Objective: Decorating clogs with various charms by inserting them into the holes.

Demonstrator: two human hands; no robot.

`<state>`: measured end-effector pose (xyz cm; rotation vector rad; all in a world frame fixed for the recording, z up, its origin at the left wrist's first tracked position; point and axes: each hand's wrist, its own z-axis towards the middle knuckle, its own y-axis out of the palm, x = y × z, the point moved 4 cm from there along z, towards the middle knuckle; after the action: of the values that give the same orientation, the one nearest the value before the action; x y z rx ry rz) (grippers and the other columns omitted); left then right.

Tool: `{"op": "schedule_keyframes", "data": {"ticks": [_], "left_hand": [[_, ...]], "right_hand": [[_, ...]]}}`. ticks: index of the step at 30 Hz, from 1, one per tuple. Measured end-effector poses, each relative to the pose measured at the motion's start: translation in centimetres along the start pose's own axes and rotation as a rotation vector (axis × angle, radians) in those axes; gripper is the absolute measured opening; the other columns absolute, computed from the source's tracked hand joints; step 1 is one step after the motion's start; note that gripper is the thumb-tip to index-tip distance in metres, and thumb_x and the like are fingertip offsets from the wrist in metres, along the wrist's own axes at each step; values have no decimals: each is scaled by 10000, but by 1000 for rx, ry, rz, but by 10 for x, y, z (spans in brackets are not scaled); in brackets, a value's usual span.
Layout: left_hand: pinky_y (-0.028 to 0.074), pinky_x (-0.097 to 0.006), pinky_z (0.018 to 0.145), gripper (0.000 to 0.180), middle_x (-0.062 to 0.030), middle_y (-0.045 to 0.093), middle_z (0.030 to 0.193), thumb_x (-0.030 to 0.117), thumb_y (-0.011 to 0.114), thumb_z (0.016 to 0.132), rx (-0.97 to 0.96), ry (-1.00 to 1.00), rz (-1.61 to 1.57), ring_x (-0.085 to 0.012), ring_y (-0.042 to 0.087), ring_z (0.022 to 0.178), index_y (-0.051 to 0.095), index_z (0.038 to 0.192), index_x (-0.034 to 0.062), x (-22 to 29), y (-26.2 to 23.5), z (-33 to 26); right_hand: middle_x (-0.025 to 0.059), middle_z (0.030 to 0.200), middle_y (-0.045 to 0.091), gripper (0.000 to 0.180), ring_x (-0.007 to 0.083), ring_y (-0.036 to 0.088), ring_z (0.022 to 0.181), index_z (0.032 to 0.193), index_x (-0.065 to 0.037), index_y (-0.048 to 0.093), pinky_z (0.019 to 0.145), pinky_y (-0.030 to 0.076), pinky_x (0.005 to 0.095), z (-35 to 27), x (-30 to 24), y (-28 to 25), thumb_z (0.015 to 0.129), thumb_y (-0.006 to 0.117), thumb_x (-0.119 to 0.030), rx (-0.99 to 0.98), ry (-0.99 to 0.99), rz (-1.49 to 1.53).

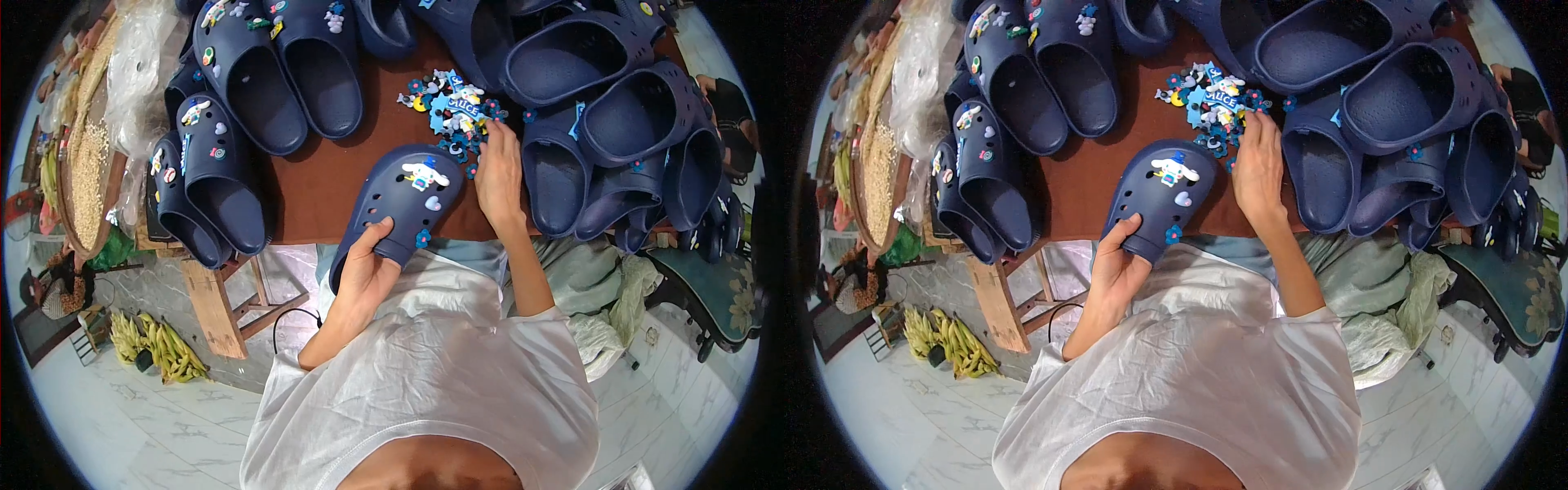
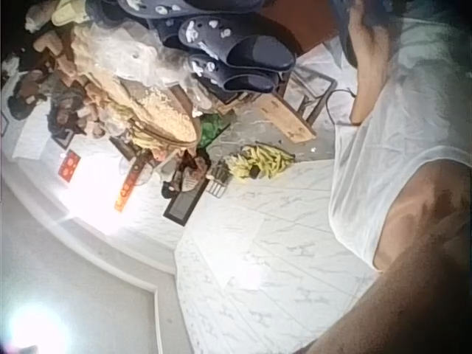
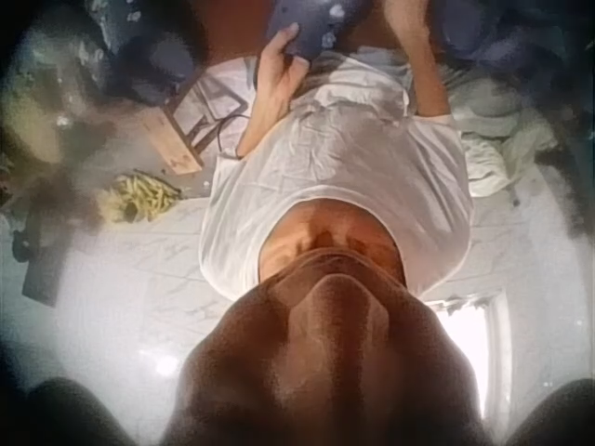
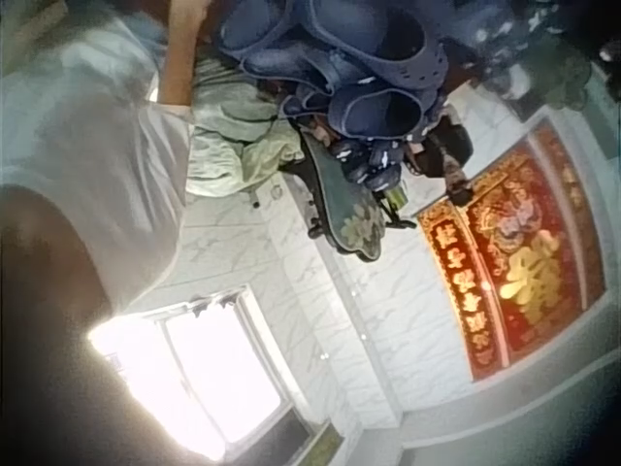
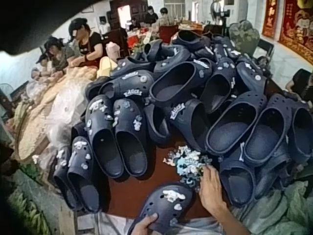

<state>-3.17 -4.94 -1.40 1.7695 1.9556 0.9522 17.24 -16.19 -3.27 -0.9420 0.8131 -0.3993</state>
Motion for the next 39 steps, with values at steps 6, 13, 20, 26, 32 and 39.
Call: {"op": "schedule_keyframes", "data": {"ticks": [6, 13, 20, 26, 32, 39], "left_hand": [[474, -492, 1081, 481, -224, 533, 1351, -42, 600, 916, -46, -23, -24, -347, 558, 1251, 418, 1359, -75, -1, 9, -4], [498, -445, 1054, 426, -179, 569, 1303, -10, 624, 920, 18, -31, 97, -309, 588, 1201, 475, 1318, -40, -2, 9, -9], [515, -439, 1033, 406, -165, 596, 1271, 74, 610, 946, 58, -69, -10, -289, 613, 1168, 478, 1317, -24, 3, 9, -7], [515, -446, 1036, 400, -162, 588, 1288, 85, 604, 957, 67, -20, 77, -290, 605, 1190, 470, 1320, -17, -2, 13, -8], [503, -423, 1054, 410, -150, 587, 1293, 94, 600, 968, -30, 6, 141, -260, 601, 1200, 474, 1340, -25, -8, 27, -8], [510, -375, 1013, 345, -99, 610, 1231, 146, 587, 979, -8, 13, 198, -206, 620, 1137, 522, 1286, 4, -17, 25, -6]], "right_hand": [[183, 1079, 611, 241, 382, 556, 1070, 1099, 3, 565, 921, 450, 467, 2, -1, -3, 866, 611, 44, 47, -81, 104], [192, 1128, 591, 255, 392, 554, 1040, 1141, 12, 571, 882, 460, 467, 4, -2, -5, 889, 592, 36, -50, -77, 93], [214, 1152, 559, 252, 400, 548, 1071, 1142, 20, 543, 919, 456, 465, 5, -5, -8, 894, 583, 37, -52, -162, 121], [209, 1145, 556, 287, 380, 588, 1044, 1161, 14, 527, 884, 485, 430, 5, -17, -37, 884, 595, 51, -89, -107, 323], [159, 1070, 597, 268, 296, 641, 940, 1117, -1, 600, 815, 522, 368, 11, -53, -77, 857, 661, 11, -234, -66, 494], [52, 1007, 633, 256, 259, 611, 909, 1052, -72, 662, 787, 479, 371, 2, -92, -63, 809, 738, -103, -328, -374, 362]]}}
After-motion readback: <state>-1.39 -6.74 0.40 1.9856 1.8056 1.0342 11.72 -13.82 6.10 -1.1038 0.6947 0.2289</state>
